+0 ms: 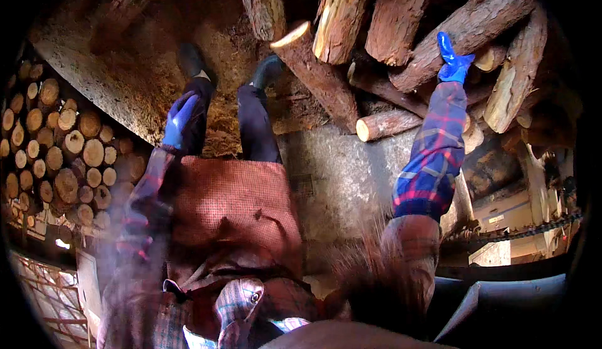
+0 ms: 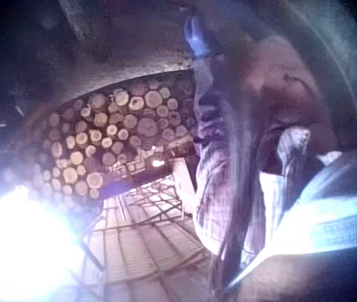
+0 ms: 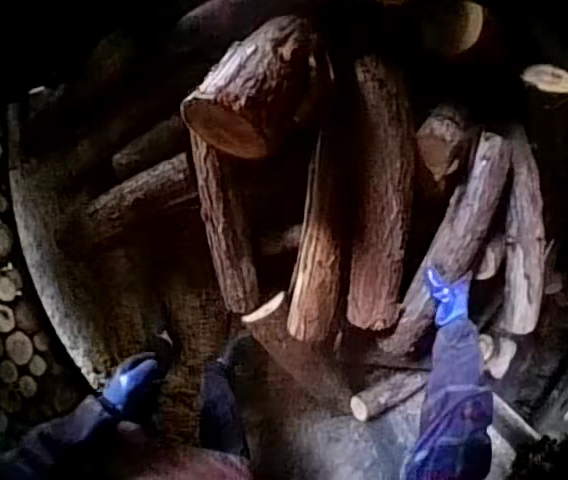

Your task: The person repeatedly picks up logs from a large pile and feeds them into a wood chipper. They handle the logs one at a time, positioning them to be pulled into the machine's intake.

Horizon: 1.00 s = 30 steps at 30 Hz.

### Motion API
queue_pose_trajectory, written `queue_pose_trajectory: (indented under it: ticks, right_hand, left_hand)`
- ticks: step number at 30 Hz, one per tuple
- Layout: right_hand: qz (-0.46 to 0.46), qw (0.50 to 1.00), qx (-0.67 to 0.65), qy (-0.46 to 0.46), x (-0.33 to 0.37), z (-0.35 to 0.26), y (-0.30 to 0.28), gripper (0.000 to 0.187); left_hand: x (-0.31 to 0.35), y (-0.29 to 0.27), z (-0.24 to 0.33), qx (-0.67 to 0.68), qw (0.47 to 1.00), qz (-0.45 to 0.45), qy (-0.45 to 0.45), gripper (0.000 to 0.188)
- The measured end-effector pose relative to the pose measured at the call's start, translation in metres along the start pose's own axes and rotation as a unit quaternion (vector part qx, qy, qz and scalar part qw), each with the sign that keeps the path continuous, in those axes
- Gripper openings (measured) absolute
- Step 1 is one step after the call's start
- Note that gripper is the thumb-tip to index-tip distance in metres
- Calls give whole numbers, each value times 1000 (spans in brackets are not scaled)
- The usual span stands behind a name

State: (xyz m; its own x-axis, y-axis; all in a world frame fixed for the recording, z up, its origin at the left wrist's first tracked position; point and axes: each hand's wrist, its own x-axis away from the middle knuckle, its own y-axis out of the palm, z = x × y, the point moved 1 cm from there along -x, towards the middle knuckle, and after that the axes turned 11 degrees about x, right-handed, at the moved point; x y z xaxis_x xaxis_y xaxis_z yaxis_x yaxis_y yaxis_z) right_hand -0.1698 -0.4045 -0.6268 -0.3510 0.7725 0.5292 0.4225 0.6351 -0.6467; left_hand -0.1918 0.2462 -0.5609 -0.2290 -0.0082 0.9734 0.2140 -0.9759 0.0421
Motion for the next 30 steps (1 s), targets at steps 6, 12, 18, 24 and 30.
queue_pose_trajectory:
  ticks: [6,12,18,24,30]
  right_hand:
    - [-83,994,-57,30,95,9,4,75]
    - [-153,976,-88,128,337,-70,7,71]
    - [-189,974,-128,-3,521,-100,1,80]
    - [-260,921,-289,-19,589,-192,-38,72]
    - [-292,878,-310,-220,553,-324,-103,66]
  left_hand:
    - [23,90,5,-39,996,-82,-13,40]
    - [56,197,9,-133,923,-353,78,45]
    - [154,177,46,171,885,-250,-355,50]
    - [244,129,118,460,812,-324,-156,48]
    - [402,276,297,242,691,-633,251,46]
